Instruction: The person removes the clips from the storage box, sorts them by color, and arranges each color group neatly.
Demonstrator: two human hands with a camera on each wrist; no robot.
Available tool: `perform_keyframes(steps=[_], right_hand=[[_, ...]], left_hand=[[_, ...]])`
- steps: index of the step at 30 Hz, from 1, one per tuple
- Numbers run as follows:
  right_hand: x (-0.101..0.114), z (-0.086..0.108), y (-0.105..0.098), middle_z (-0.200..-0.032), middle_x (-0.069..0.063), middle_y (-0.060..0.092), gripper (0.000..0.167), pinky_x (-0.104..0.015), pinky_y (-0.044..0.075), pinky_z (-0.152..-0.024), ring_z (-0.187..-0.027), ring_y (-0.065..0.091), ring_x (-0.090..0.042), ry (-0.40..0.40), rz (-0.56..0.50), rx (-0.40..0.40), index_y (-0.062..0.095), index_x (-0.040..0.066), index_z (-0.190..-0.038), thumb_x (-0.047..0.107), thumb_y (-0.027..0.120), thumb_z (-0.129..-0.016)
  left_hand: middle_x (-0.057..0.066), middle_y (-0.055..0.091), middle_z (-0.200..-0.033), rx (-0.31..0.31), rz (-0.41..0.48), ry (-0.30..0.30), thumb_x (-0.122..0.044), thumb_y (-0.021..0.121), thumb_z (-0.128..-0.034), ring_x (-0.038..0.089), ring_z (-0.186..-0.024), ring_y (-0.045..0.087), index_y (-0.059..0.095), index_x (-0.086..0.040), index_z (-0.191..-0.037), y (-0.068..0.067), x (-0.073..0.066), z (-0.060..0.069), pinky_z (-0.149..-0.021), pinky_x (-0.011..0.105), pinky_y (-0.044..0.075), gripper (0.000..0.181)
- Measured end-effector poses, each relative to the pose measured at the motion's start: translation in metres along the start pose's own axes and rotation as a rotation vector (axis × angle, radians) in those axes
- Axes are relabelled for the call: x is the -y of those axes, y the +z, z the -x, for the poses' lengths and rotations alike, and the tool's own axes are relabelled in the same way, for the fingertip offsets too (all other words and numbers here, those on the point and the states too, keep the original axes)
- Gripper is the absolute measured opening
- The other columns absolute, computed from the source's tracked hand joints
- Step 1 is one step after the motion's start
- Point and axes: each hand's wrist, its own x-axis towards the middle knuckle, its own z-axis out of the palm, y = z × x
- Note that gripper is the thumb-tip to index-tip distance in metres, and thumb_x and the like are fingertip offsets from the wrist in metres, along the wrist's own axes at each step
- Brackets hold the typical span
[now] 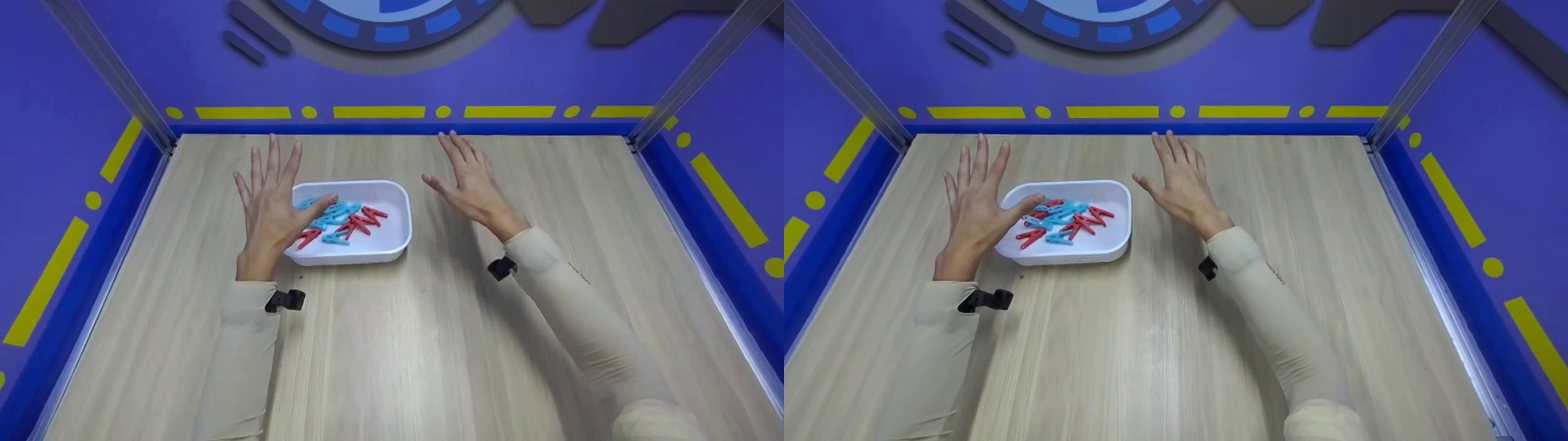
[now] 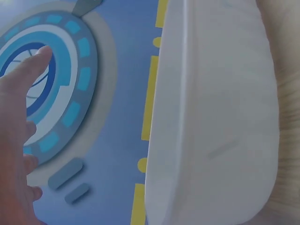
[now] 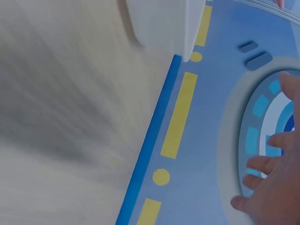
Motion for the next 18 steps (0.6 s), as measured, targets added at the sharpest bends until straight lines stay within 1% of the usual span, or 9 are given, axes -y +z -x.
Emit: perform_keyframes(steps=[3, 6, 9, 11, 15, 18], right_hand=[[0.004, 0.000, 0.000, -0.174, -0.014, 0.024, 0.081, -0.056, 0.015, -0.129, -0.159, 0.019, -0.036, -0.031, -0.072, 0.002, 0.030, 0.010, -0.168, 0.046, 0.065, -0.105], [0.007, -0.001, 0.002, -0.170, -0.014, 0.034, 0.075, -0.051, 0.022, -0.129, -0.158, 0.026, -0.033, -0.085, -0.135, -0.017, 0.037, 0.007, -0.165, 0.039, 0.068, -0.105], [0.011, -0.002, 0.005, -0.164, -0.016, 0.043, 0.069, -0.047, 0.027, -0.128, -0.154, 0.035, -0.032, -0.141, -0.188, -0.046, 0.043, 0.004, -0.161, 0.032, 0.071, -0.105], [0.012, -0.003, 0.008, -0.160, -0.017, 0.048, 0.066, -0.046, 0.033, -0.125, -0.149, 0.042, -0.032, -0.170, -0.207, -0.060, 0.047, 0.002, -0.158, 0.029, 0.072, -0.104], [0.016, -0.005, 0.012, -0.155, -0.017, 0.053, 0.063, -0.046, 0.044, -0.117, -0.141, 0.051, -0.032, -0.186, -0.247, -0.055, 0.050, 0.000, -0.155, 0.024, 0.073, -0.103], [0.019, -0.006, 0.015, -0.152, -0.017, 0.055, 0.060, -0.044, 0.049, -0.113, -0.136, 0.056, -0.030, -0.179, -0.290, -0.050, 0.051, -0.001, -0.154, 0.020, 0.075, -0.102]], left_hand=[[0.010, 0.008, -0.178, -0.039, 0.055, -0.010, -0.073, 0.066, -0.0888, 0.037, -0.162, -0.004, 0.027, -0.025, -0.170, -0.001, 0.003, 0.004, -0.121, 0.070, -0.015, 0.102], [0.009, 0.011, -0.178, -0.076, 0.123, -0.030, -0.068, 0.070, -0.0889, 0.036, -0.163, 0.000, 0.031, -0.024, -0.169, -0.003, 0.007, 0.006, -0.123, 0.068, -0.012, 0.099], [0.008, 0.014, -0.177, -0.109, 0.184, -0.047, -0.066, 0.072, -0.0883, 0.035, -0.163, 0.003, 0.034, -0.022, -0.168, -0.004, 0.010, 0.009, -0.124, 0.068, -0.007, 0.099], [0.008, 0.015, -0.177, -0.121, 0.217, -0.052, -0.066, 0.073, -0.0882, 0.036, -0.163, 0.005, 0.035, -0.020, -0.168, -0.003, 0.012, 0.010, -0.125, 0.067, -0.006, 0.099], [0.010, 0.019, -0.176, -0.136, 0.288, -0.043, -0.063, 0.075, -0.0889, 0.037, -0.162, 0.009, 0.036, -0.017, -0.167, 0.000, 0.016, 0.012, -0.126, 0.067, -0.003, 0.099], [0.010, 0.022, -0.175, -0.144, 0.357, -0.037, -0.054, 0.080, -0.0887, 0.036, -0.162, 0.012, 0.038, -0.015, -0.166, 0.003, 0.019, 0.015, -0.127, 0.065, -0.001, 0.096]])
